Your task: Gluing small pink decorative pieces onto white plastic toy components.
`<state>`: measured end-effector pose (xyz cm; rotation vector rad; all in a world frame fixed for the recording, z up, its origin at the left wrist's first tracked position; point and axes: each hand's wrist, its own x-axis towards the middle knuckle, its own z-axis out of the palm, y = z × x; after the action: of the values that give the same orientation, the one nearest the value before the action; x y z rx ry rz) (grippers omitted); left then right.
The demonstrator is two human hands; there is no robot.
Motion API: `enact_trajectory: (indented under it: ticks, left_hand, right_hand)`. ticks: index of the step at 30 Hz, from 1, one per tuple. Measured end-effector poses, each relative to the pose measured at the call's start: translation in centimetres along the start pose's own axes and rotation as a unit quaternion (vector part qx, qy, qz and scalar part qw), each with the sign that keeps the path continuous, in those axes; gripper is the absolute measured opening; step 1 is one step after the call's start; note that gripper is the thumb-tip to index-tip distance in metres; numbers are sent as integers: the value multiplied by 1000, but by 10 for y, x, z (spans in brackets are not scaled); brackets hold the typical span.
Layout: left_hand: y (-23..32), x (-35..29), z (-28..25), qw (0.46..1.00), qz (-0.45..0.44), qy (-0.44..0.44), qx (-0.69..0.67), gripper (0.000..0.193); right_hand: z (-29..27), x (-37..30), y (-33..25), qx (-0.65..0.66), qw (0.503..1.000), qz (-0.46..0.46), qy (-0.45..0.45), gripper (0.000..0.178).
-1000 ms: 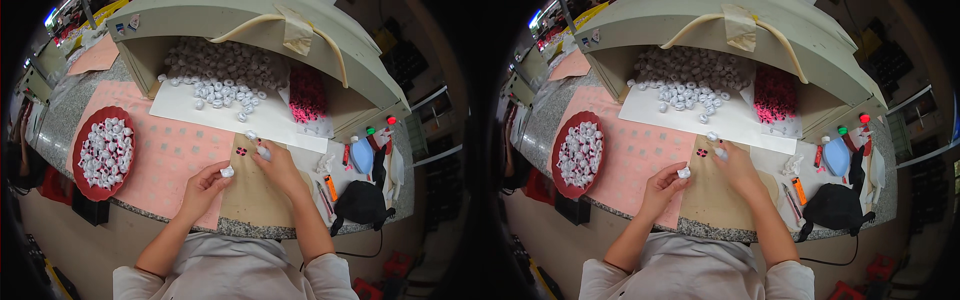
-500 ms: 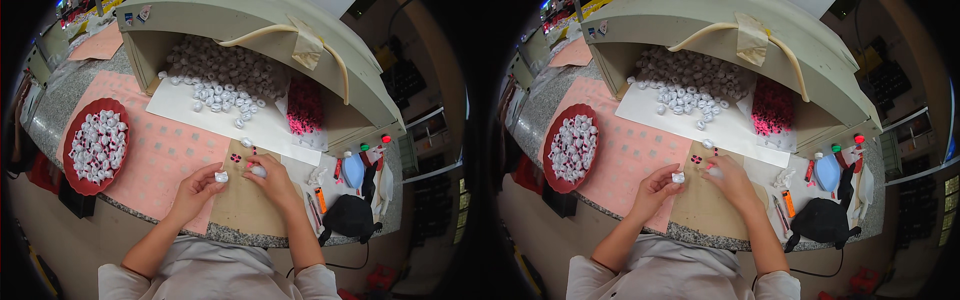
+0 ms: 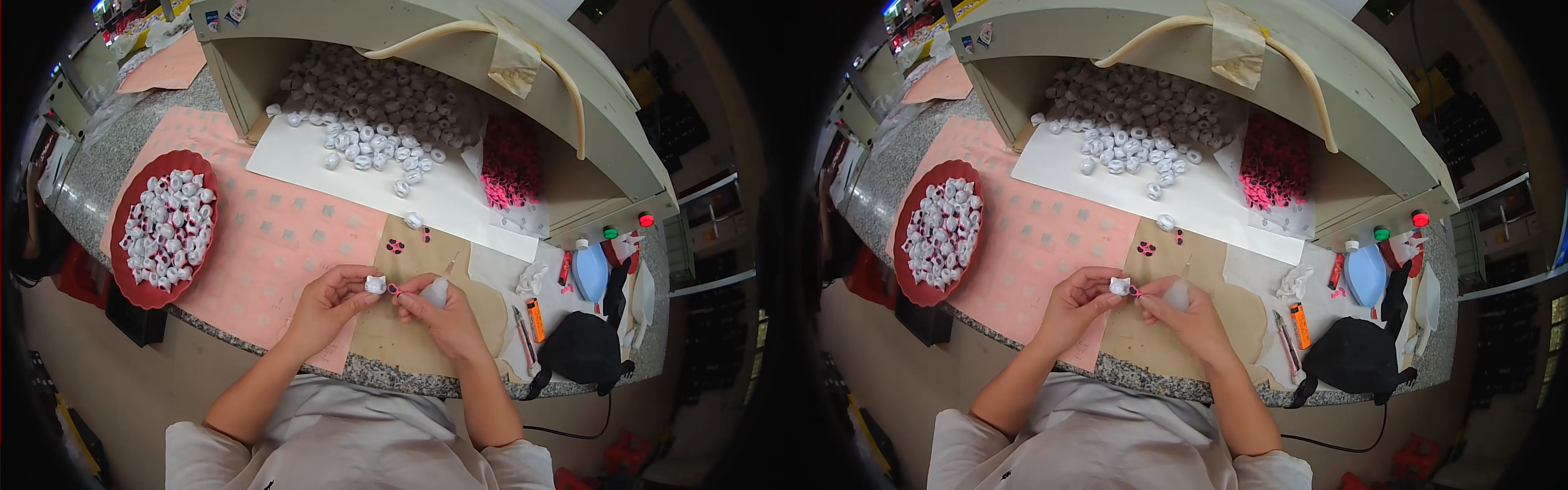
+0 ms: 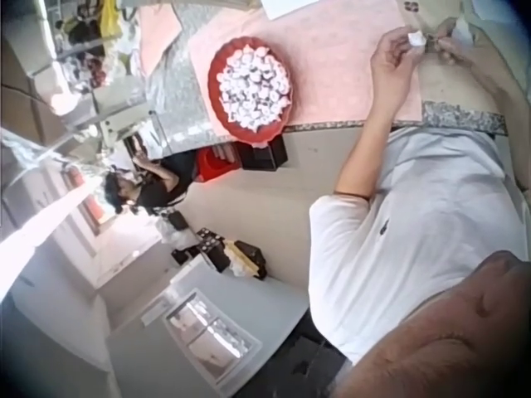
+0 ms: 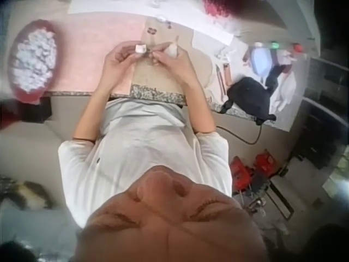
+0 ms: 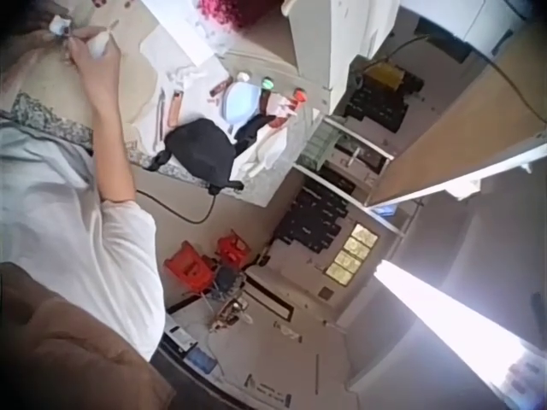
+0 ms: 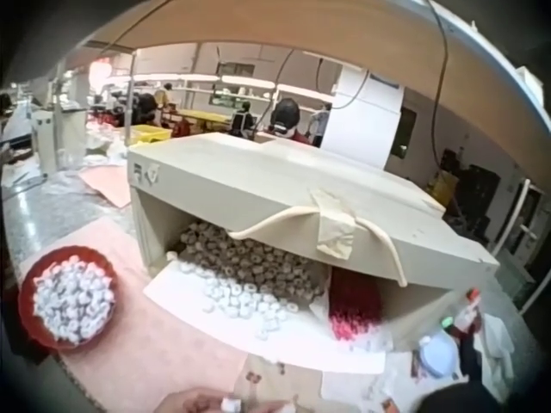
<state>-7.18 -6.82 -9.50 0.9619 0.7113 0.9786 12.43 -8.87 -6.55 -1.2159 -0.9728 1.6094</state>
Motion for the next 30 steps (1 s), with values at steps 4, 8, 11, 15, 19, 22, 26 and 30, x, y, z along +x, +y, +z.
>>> enact_trajectory:
  ticks: [4,8,11,15,19,22,26,30]
  left_hand:
    - [0,-1,1,999,-15,-5,33,37]
    - [-1,-3,1,998,-6,-5,64,37]
    - [-1,-3,0,997,5,-13,82,37]
    - [-1,-4,0,995,8,-24,96,36]
    - [-2,-4,1,994,12,-31,100,36]
    - [-4,-4,2,992,31,-31,120,36]
    - [-4,-1,6,995,37,-30,86,34]
    - [-9,5,7,997,48,-22,49,28]
  right_hand:
    - [3,1,5,25,999,21,-16,13]
    - [3,2,5,7,999,37,-29,11]
    - [0,2,6,26,997,50,-46,11]
    - [0,2,7,22,996,61,-55,11]
    - [1,3,9,6,998,46,-35,12]
    - [-1,4,13,-18,999,28,-19,13]
    - [-1,2,13,-22,1000,-6,-10,14]
    - [2,0,20,-37,996,-73,33,15]
